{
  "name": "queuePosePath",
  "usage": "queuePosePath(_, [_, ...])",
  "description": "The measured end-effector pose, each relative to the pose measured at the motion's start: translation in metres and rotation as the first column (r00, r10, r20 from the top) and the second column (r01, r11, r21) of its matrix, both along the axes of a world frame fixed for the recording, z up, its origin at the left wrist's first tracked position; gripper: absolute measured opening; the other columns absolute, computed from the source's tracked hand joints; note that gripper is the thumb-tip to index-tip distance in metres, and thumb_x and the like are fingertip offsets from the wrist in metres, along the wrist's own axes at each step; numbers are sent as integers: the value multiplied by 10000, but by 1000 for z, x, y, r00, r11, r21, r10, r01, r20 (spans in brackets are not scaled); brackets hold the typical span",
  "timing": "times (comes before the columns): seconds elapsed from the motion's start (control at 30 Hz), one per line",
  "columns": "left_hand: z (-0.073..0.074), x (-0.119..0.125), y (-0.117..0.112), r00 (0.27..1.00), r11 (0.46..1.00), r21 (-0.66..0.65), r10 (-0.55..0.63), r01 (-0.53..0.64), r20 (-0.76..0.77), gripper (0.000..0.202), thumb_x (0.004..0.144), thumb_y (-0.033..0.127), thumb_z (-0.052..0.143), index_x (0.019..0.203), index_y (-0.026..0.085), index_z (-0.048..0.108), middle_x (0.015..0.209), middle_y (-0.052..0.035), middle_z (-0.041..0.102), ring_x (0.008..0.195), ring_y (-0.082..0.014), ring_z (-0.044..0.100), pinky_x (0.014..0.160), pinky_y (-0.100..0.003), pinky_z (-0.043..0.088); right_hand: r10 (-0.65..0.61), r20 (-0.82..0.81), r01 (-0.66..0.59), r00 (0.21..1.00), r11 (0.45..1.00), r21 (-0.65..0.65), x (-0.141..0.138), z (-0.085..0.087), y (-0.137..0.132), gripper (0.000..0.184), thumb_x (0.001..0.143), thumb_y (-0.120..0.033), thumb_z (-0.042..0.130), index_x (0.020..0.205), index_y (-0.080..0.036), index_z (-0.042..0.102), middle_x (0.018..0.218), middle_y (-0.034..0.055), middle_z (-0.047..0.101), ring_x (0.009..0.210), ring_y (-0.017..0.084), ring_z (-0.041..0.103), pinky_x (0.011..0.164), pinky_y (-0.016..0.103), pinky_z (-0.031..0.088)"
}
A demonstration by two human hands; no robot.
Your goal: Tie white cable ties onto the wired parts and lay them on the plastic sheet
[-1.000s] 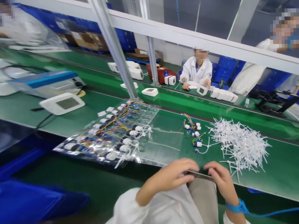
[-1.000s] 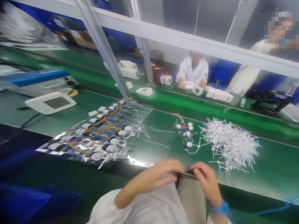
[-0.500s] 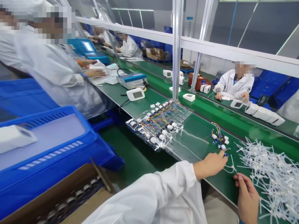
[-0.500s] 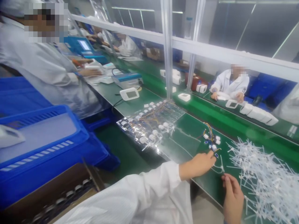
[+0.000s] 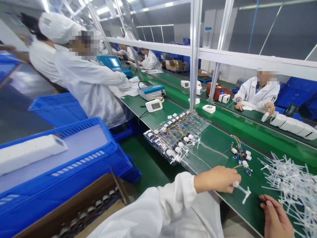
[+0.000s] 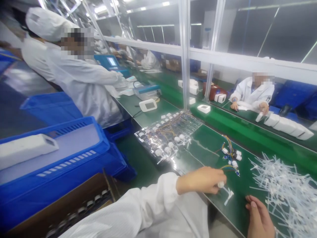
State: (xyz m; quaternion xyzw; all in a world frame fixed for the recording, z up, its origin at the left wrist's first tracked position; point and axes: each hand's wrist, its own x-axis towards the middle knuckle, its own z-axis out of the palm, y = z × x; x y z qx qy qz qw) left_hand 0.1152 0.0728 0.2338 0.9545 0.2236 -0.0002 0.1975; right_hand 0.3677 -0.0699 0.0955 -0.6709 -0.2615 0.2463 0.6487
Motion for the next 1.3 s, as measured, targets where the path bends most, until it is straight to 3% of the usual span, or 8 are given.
queuePosePath(0.07, [18, -29, 8, 996, 999, -29, 36, -34, 87, 191, 1013, 299, 721, 1195, 268, 667, 1267, -25, 741, 1023, -219, 771, 753, -298, 562, 7, -13, -7, 1000, 1000, -6, 0, -1, -1, 497, 801, -622, 871, 1077, -212, 819, 1135, 130, 820, 882, 280, 754, 756, 393, 652])
queuePosePath(0.13, [35, -57, 29, 970, 986, 28, 159, -167, 184, 201, 1008, 274, 720, 1199, 251, 660, 1256, -32, 738, 1061, -223, 747, 838, -303, 558, 29, -5, -29, 1000, 999, -21, 1, -1, -3, 485, 811, -614, 863, 1080, -211, 832, 1138, 137, 822, 892, 301, 762, 769, 423, 663])
queuePosePath(0.27, [54, -109, 108, 867, 869, 178, 400, -462, 296, 193, 999, 167, 656, 1191, 174, 674, 1228, -85, 733, 1099, -238, 700, 999, -334, 528, 21, -17, -22, 1000, 1000, -22, 0, -1, -6, 452, 831, -614, 852, 1065, -227, 844, 1156, 132, 826, 898, 303, 765, 788, 429, 661])
queuePosePath(0.37, [52, -135, 166, 883, 852, 240, 463, -466, 72, 279, 988, 126, 645, 1265, 116, 673, 1266, -135, 747, 1122, -246, 681, 1068, -345, 500, 17, -89, -17, 996, 1000, -2, -1, -2, -5, 463, 803, -616, 888, 1043, -223, 843, 1161, 130, 827, 908, 280, 750, 808, 401, 645])
queuePosePath(0.5, [32, -153, 206, 899, 883, 236, 433, -406, -74, 309, 931, 129, 728, 1238, 113, 702, 1281, -142, 773, 1111, -241, 688, 1055, -320, 503, 15, -191, -9, 982, 999, 31, 0, -4, -4, 503, 755, -617, 943, 1027, -208, 838, 1161, 125, 828, 924, 253, 732, 821, 357, 621])
queuePosePath(0.7, [4, -164, 230, 883, 906, 213, 410, -365, -230, 310, 874, 244, 825, 1163, 160, 751, 1225, -134, 804, 1088, -285, 735, 1011, -339, 552, 56, -230, -46, 972, 998, 52, 3, -2, -5, 478, 789, -580, 962, 1053, -204, 831, 1151, 87, 836, 960, 226, 727, 852, 312, 609])
queuePosePath(1.03, [5, -181, 239, 903, 942, 171, 328, -290, -276, 298, 972, 206, 660, 1248, 197, 771, 1241, -92, 815, 1083, -251, 755, 988, -307, 558, 80, -198, -67, 977, 995, 73, 4, -7, -7, 415, 847, -547, 939, 1056, -206, 829, 1144, 83, 837, 965, 220, 726, 852, 300, 600])
queuePosePath(1.3, [-7, -169, 240, 859, 895, 260, 430, -364, -279, 438, 929, 245, 757, 1366, 246, 756, 1216, -90, 830, 1089, -273, 770, 968, -313, 561, 81, -163, -69, 983, 995, 75, 5, -8, -6, 418, 848, -555, 928, 1063, -208, 836, 1133, 91, 835, 943, 228, 727, 849, 329, 603])
